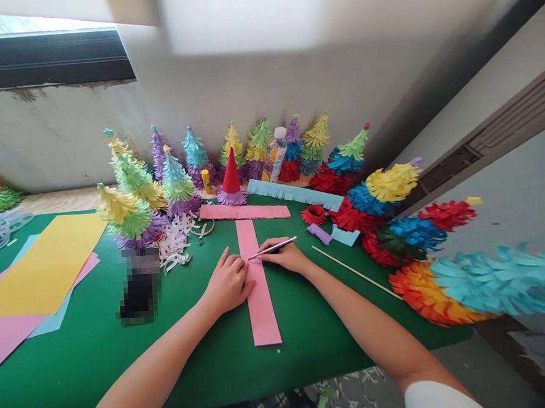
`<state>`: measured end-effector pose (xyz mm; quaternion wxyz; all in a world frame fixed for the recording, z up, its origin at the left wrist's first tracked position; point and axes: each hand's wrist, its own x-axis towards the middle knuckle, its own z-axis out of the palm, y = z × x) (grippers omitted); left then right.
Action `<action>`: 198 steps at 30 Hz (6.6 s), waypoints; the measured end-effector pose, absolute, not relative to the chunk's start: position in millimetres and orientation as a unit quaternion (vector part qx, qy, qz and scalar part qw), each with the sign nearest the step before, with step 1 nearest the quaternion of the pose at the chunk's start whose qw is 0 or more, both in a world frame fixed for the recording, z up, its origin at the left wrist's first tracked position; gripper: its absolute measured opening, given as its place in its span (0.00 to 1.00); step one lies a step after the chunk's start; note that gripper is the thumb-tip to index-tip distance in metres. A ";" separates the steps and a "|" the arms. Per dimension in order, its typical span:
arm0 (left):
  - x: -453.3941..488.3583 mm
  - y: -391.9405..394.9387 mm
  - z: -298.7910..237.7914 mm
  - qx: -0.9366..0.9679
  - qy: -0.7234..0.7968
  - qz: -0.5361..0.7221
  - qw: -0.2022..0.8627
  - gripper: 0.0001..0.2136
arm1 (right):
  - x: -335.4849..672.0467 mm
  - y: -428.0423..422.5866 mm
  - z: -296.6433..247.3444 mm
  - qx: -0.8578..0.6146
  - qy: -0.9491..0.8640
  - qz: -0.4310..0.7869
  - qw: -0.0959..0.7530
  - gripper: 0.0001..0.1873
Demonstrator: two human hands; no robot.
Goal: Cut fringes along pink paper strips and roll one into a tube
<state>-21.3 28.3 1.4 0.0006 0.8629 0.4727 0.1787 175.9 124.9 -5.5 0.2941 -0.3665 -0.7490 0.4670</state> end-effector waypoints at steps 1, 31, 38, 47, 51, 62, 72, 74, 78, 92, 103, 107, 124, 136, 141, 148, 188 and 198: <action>-21.0 28.2 1.5 0.862 0.474 0.178 0.000 0.14 | 175.8 124.6 -4.9 -0.365 -0.751 0.465 0.293 0.12; -21.3 20.8 9.0 0.853 0.496 0.159 0.032 0.20 | 220.6 141.2 6.2 -0.398 -0.716 0.475 0.322 0.14; -21.0 13.5 9.5 0.857 0.496 0.138 0.017 0.28 | 189.3 114.6 3.1 -0.409 -0.688 0.487 0.349 0.14; -23.9 21.6 5.2 0.877 0.456 0.153 -0.022 0.20 | 178.8 111.6 0.7 -0.399 -0.719 0.474 0.314 0.12; -23.0 20.9 6.2 0.878 0.453 0.150 -0.040 0.19 | 175.5 108.8 2.8 -0.396 -0.731 0.467 0.300 0.11; -22.5 20.0 4.9 0.877 0.456 0.153 -0.026 0.20 | 176.2 109.8 0.2 -0.387 -0.746 0.464 0.280 0.13; -19.3 19.5 9.9 0.860 0.487 0.150 0.007 0.16 | 182.2 113.0 8.5 -0.354 -0.786 0.435 0.260 0.13; -19.6 19.5 9.7 0.860 0.489 0.148 0.007 0.16 | 187.1 115.5 9.1 -0.354 -0.785 0.439 0.257 0.13; -20.0 19.3 8.5 0.860 0.489 0.142 0.009 0.16 | 201.0 122.0 12.5 -0.352 -0.785 0.446 0.249 0.11; -23.0 8.7 15.3 0.879 0.463 0.116 0.010 0.22 | 200.6 104.2 5.8 -0.421 -0.708 0.457 0.336 0.13; -22.2 9.7 18.0 0.895 0.433 0.107 -0.006 0.14 | 180.1 99.3 4.4 -0.406 -0.723 0.479 0.289 0.14; -22.0 9.8 18.2 0.895 0.434 0.106 0.000 0.14 | 179.1 98.1 5.7 -0.404 -0.721 0.488 0.282 0.14; -20.0 11.5 16.4 0.888 0.444 0.117 -0.010 0.13 | 179.8 100.3 9.5 -0.353 -0.779 0.445 0.265 0.10; -20.3 11.6 15.6 0.884 0.449 0.132 0.001 0.12 | 183.0 103.3 9.4 -0.330 -0.789 0.446 0.263 0.11; -20.5 11.3 16.5 0.884 0.450 0.128 -0.006 0.12 | 188.7 104.0 11.5 -0.342 -0.788 0.444 0.254 0.12; -21.1 10.6 17.0 0.885 0.448 0.128 -0.002 0.12 | 204.5 109.5 15.7 -0.359 -0.789 0.440 0.236 0.10; -17.6 6.5 18.2 0.896 0.432 0.098 -0.038 0.13 | 180.8 92.5 9.5 -0.356 -0.764 0.470 0.263 0.11; -16.6 6.2 18.1 0.885 0.455 0.093 -0.034 0.13 | 187.7 98.5 13.8 -0.327 -0.801 0.439 0.244 0.12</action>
